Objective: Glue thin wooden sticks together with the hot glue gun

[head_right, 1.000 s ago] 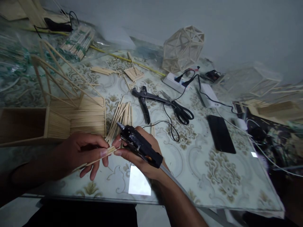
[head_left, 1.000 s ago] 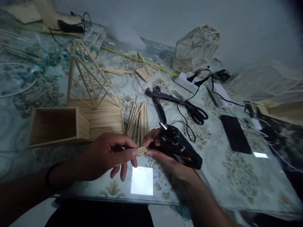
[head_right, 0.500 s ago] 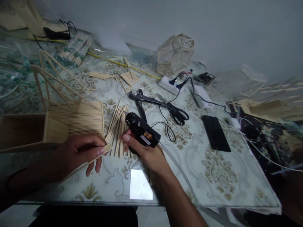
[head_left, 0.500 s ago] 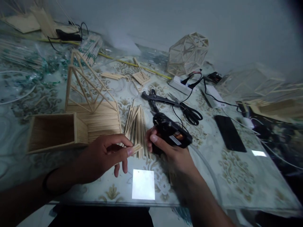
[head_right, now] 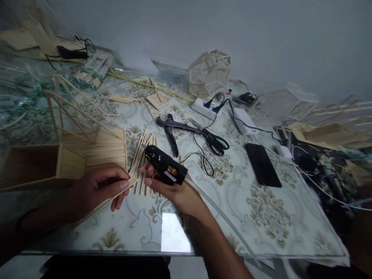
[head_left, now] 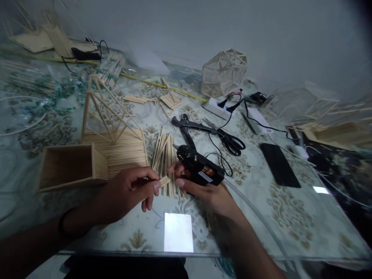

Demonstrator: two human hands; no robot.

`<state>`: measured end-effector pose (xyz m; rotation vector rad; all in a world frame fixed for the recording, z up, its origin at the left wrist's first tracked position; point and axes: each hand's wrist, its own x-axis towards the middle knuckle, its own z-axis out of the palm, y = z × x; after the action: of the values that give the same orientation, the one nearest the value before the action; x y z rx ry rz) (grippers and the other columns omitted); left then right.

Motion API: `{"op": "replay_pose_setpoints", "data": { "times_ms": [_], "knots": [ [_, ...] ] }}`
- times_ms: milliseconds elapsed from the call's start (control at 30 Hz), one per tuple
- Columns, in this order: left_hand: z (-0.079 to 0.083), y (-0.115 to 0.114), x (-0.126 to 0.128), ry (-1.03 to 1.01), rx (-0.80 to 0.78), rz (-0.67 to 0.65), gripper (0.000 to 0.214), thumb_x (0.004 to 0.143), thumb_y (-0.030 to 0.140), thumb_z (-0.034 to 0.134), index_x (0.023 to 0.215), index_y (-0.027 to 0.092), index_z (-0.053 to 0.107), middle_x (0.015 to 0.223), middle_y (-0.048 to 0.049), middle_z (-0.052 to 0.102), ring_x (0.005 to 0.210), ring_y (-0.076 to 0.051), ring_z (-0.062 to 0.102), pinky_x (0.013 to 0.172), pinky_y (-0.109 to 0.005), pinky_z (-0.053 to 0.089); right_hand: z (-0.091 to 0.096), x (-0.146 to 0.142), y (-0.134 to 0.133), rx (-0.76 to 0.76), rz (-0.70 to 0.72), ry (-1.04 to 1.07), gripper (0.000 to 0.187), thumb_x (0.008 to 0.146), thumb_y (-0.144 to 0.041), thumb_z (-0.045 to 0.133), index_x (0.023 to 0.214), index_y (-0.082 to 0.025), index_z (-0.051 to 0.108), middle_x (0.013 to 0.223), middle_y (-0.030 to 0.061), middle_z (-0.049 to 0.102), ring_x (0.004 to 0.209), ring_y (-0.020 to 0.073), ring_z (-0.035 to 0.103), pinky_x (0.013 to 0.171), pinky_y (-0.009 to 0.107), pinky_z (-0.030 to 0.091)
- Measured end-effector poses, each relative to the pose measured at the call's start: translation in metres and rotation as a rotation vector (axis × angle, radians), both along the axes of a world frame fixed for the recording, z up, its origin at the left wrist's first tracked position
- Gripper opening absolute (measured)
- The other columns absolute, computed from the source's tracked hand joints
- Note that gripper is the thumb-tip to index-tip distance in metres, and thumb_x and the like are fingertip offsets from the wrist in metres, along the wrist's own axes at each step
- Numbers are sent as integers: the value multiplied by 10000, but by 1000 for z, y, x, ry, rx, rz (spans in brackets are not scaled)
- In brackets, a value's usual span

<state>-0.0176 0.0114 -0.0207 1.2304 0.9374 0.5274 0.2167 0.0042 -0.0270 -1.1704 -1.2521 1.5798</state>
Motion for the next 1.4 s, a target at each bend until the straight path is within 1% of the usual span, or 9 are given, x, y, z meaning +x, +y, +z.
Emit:
{"op": "replay_pose_setpoints", "data": {
  "times_ms": [67,133,400,533,733,967,1200,1300,1400],
  "knots": [
    [-4,-2,-1,-26,-32,-27,242,993,348,639,815,184,648,586,25,656,538,-131,608,583,-256,506,1,-2,0,30,64,34,228,838,-378,889,877,-221,728,1067,61,775,1005,227,721,880,356,596],
    [-5,-3,-2,-61,-56,-48,254,996,356,638,811,183,648,578,27,649,534,-128,610,578,-248,502,0,-5,-1,35,104,76,214,829,-348,900,870,-225,730,1041,55,777,1054,241,735,955,384,597],
    [4,-1,2,-51,-118,-132,257,970,362,636,788,181,640,584,19,647,518,-122,577,572,-256,485,-11,-3,-6,47,151,38,249,801,-256,925,973,-250,743,1000,21,759,947,203,734,888,364,611],
    [3,-2,1,-52,-115,-130,253,981,351,619,795,179,627,594,26,647,513,-110,572,570,-246,464,-12,-4,-6,61,131,62,275,779,-236,944,921,-254,709,916,-2,739,908,202,738,880,363,613],
    [4,-3,2,-101,-144,-117,232,965,309,629,774,177,636,584,25,641,520,-110,580,570,-245,475,-15,-7,-10,33,108,51,239,819,-280,912,976,-254,733,899,7,752,877,204,736,861,373,624],
    [4,-1,1,-84,-178,-66,104,880,265,704,857,164,694,636,21,678,590,-135,643,634,-270,528,-10,-5,-3,50,14,87,275,760,-320,949,841,-247,697,871,5,767,815,206,741,802,365,632],
    [6,0,2,-14,-42,-56,143,904,296,673,906,160,716,754,5,710,681,-147,687,679,-272,547,-5,-7,-3,17,12,30,281,766,-343,940,823,-237,686,882,8,766,827,207,734,832,372,610],
    [6,1,2,107,160,39,127,927,277,637,912,180,716,796,2,723,733,-153,684,699,-267,529,0,-5,-3,14,-52,-37,297,747,-354,948,823,-233,688,901,20,771,855,217,728,837,371,603],
    [7,0,0,212,354,109,139,937,244,593,844,195,683,721,19,682,699,-150,643,665,-260,485,8,-1,-1,15,-72,-89,317,714,-355,971,828,-242,698,907,26,784,890,244,743,854,387,614]
  ]
}}
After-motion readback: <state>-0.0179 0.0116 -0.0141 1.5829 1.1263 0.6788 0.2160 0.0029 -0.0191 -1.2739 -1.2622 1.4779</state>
